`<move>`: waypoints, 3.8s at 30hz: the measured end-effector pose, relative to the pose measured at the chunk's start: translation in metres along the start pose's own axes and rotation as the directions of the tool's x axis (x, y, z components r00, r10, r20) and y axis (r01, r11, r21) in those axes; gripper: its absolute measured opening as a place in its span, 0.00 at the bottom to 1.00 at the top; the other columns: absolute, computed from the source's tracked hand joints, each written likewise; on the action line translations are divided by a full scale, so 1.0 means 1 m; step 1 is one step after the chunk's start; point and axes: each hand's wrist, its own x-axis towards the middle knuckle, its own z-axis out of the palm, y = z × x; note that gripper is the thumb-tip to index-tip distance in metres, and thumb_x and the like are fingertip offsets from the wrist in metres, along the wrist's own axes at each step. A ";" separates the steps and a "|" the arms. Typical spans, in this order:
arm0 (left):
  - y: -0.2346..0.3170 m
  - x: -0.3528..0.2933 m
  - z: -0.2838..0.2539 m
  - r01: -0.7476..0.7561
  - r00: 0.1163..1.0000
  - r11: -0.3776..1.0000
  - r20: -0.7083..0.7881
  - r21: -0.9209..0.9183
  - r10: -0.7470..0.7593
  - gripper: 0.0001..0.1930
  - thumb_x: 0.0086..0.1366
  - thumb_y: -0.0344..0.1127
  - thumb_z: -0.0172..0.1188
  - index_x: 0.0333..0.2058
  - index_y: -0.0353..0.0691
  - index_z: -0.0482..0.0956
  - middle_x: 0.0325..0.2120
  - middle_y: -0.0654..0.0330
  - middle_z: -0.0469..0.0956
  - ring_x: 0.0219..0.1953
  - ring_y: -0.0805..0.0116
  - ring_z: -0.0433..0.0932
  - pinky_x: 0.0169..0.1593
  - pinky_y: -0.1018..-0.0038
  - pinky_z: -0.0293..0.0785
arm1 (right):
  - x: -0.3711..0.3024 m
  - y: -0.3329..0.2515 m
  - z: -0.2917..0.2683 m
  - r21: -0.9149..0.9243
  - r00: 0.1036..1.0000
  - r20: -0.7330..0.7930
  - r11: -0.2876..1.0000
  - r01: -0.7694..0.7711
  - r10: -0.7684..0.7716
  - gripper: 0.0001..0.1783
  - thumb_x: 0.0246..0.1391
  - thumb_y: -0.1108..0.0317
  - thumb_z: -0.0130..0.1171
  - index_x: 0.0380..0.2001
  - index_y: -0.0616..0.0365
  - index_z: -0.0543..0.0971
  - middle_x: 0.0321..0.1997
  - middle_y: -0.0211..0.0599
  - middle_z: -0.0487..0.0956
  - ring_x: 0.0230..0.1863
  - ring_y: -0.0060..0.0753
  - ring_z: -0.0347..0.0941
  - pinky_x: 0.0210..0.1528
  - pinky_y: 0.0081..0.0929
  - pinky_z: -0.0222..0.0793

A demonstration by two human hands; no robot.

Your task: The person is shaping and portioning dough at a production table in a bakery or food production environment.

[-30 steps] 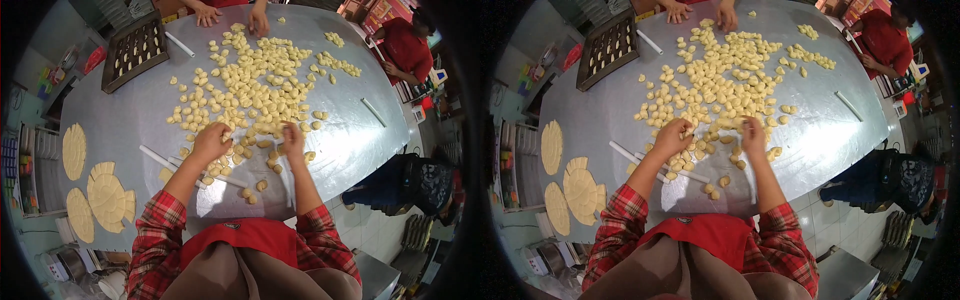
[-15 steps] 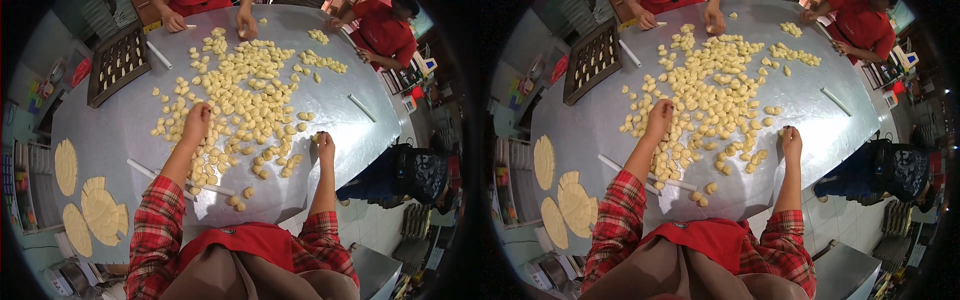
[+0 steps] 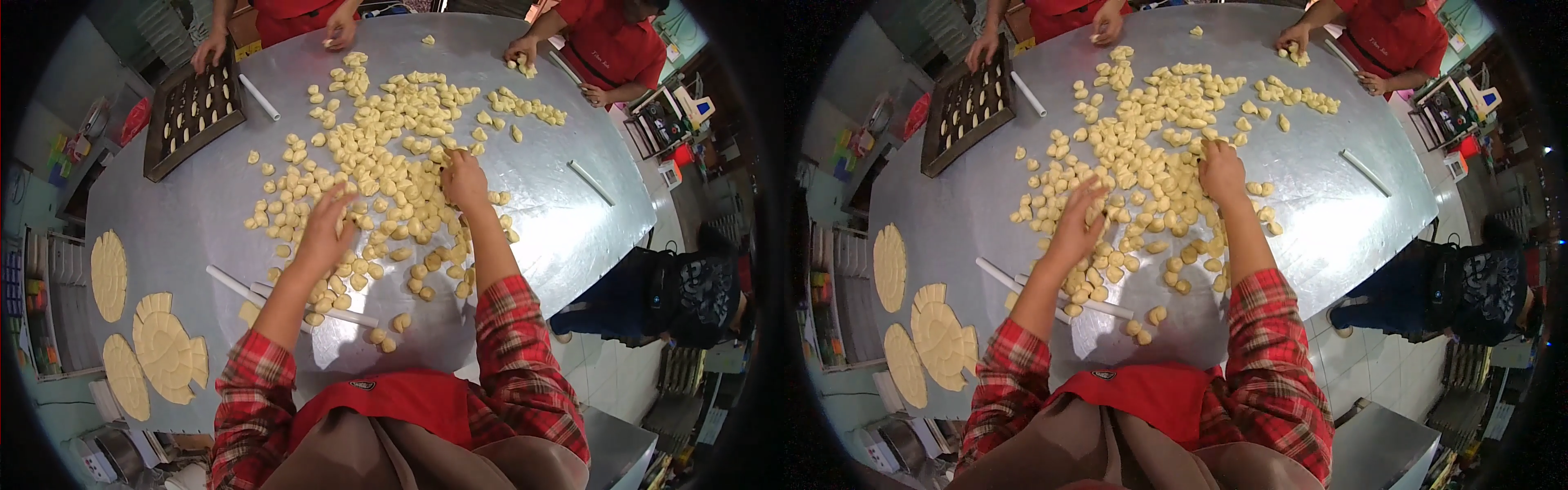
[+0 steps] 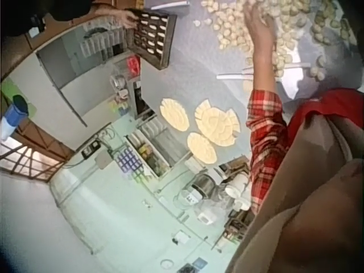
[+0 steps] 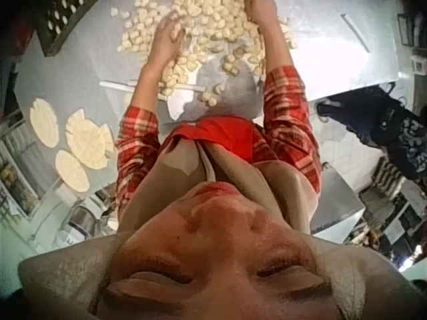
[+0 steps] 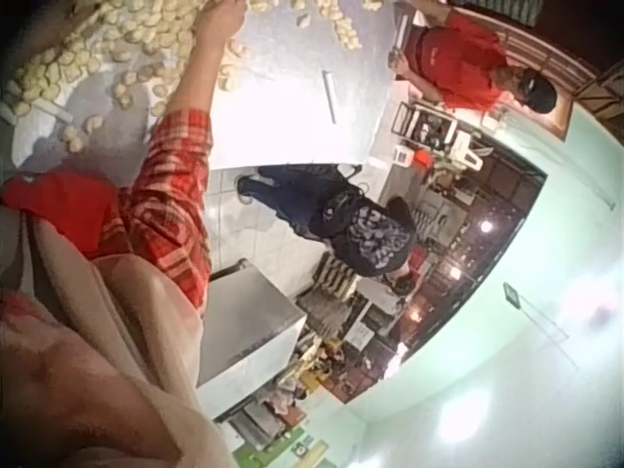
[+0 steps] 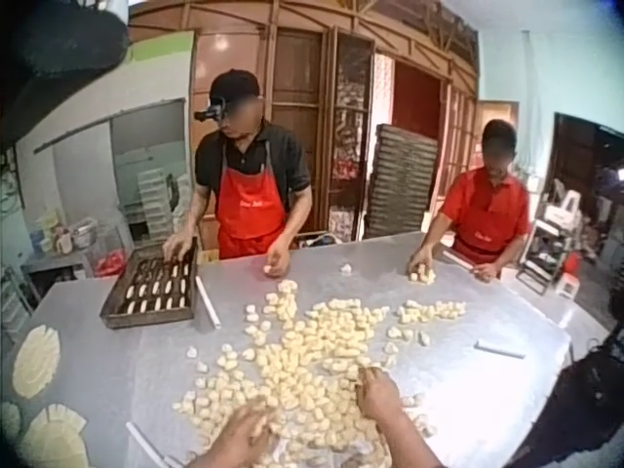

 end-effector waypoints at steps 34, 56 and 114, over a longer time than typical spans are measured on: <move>0.033 -0.212 -0.043 0.471 0.870 0.853 -0.038 -0.223 -0.491 0.19 0.53 0.17 0.50 0.44 0.35 0.75 0.47 0.52 0.75 0.52 0.59 0.73 0.58 0.69 0.64 | 0.048 0.011 -0.024 0.158 0.936 0.350 0.983 -0.094 0.034 0.10 0.53 0.63 0.53 0.36 0.53 0.78 0.37 0.44 0.79 0.39 0.50 0.75 0.39 0.41 0.71; 0.049 -0.232 -0.029 0.435 0.896 0.886 -0.020 -0.164 -0.443 0.14 0.56 0.21 0.53 0.42 0.36 0.77 0.37 0.54 0.77 0.37 0.62 0.77 0.43 0.72 0.73 | -0.166 -0.098 -0.085 0.400 0.923 0.345 0.916 0.016 -0.167 0.07 0.44 0.74 0.57 0.30 0.59 0.77 0.33 0.43 0.75 0.35 0.50 0.71 0.38 0.41 0.68; 0.001 -0.131 -0.015 0.133 0.991 0.964 0.033 -0.232 -0.129 0.19 0.59 0.24 0.50 0.49 0.43 0.75 0.47 0.49 0.75 0.48 0.57 0.76 0.50 0.62 0.71 | -0.283 -0.161 -0.164 0.834 0.704 0.542 -0.191 -0.517 0.459 0.18 0.63 0.57 0.49 0.48 0.58 0.68 0.21 0.28 0.65 0.16 0.18 0.56 0.20 0.17 0.54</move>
